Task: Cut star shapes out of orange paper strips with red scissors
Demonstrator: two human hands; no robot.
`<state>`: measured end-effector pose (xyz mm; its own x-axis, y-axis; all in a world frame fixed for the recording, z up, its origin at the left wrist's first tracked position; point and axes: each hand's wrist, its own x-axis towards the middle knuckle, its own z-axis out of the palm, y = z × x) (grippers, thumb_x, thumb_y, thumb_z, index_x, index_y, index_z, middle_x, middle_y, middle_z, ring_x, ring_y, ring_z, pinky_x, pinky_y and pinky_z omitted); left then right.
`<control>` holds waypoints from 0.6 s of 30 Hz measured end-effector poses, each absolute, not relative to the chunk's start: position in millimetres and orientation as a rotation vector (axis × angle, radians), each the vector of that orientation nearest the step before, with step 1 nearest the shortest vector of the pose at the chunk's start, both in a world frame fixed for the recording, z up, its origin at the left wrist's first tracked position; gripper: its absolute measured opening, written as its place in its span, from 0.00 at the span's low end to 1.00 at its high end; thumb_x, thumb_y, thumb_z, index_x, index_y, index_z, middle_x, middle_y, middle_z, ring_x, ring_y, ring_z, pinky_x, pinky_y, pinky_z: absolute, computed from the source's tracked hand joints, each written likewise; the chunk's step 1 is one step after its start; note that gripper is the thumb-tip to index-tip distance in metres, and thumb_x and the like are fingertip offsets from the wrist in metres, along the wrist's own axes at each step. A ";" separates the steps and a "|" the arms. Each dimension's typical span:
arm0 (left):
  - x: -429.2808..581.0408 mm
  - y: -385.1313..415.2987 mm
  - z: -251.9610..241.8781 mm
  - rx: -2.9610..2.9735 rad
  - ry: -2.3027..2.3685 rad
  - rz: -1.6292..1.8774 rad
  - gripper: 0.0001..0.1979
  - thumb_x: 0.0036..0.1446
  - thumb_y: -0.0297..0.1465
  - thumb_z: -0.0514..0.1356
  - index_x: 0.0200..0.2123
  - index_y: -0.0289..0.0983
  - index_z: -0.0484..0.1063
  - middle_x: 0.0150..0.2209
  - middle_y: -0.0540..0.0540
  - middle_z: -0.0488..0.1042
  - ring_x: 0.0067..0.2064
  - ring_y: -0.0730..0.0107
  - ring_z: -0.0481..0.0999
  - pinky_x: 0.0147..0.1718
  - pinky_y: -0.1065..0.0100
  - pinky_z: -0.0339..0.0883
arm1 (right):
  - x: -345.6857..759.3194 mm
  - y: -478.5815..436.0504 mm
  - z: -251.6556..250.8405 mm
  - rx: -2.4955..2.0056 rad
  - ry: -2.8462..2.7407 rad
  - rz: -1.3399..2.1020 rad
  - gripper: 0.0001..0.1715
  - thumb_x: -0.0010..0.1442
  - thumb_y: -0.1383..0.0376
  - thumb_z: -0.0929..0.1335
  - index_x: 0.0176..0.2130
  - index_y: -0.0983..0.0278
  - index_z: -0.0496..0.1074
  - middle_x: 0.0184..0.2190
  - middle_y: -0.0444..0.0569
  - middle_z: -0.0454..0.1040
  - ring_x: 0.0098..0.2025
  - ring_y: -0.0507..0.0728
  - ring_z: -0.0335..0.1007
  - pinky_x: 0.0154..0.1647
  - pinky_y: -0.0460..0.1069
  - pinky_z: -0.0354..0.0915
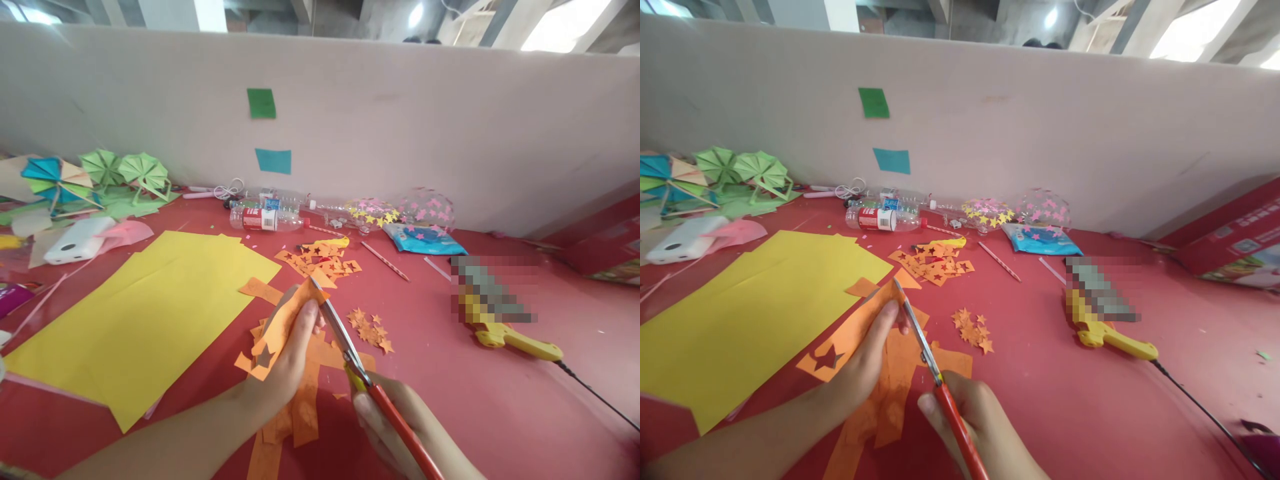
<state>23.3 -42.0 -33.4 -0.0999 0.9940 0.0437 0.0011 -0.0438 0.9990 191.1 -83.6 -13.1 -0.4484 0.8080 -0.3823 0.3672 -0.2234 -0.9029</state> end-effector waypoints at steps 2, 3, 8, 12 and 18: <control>21.4 -39.9 -34.3 1.176 1.234 1.274 0.19 0.58 0.48 0.53 0.24 0.42 0.70 0.28 0.47 0.70 0.36 0.64 0.71 0.41 0.68 0.67 | 192.8 -82.7 -15.4 -1.409 -1.679 1.717 0.35 0.54 0.32 0.58 0.26 0.60 0.51 0.16 0.34 0.49 0.16 0.45 0.42 0.15 0.44 0.42; 20.0 -38.6 -34.7 1.154 1.228 1.258 0.20 0.58 0.49 0.53 0.24 0.41 0.70 0.28 0.46 0.71 0.36 0.64 0.71 0.42 0.67 0.67 | 193.6 -82.1 -16.1 -1.420 -1.680 1.709 0.35 0.54 0.32 0.58 0.26 0.60 0.51 0.16 0.34 0.48 0.16 0.45 0.42 0.15 0.44 0.42; 10.6 -30.3 -35.9 0.976 1.301 1.349 0.17 0.54 0.46 0.59 0.25 0.39 0.75 0.29 0.45 0.75 0.37 0.63 0.73 0.41 0.65 0.67 | 195.0 -78.9 -15.1 -1.437 -1.671 1.692 0.37 0.51 0.30 0.58 0.25 0.60 0.51 0.16 0.34 0.47 0.16 0.45 0.41 0.15 0.44 0.42; 7.0 -22.5 -31.4 1.001 1.221 1.485 0.16 0.53 0.42 0.61 0.20 0.37 0.73 0.24 0.46 0.74 0.31 0.66 0.73 0.36 0.65 0.66 | 194.4 -76.8 -13.6 -1.493 -1.691 1.618 0.37 0.50 0.30 0.59 0.23 0.60 0.50 0.16 0.34 0.47 0.17 0.46 0.41 0.16 0.44 0.40; 9.0 -19.8 -20.1 1.031 1.251 1.533 0.16 0.52 0.38 0.59 0.17 0.36 0.69 0.22 0.46 0.72 0.29 0.67 0.72 0.33 0.66 0.64 | 200.9 -75.0 -6.6 -1.370 -1.838 1.568 0.35 0.55 0.33 0.57 0.24 0.60 0.51 0.17 0.36 0.50 0.20 0.47 0.45 0.19 0.44 0.43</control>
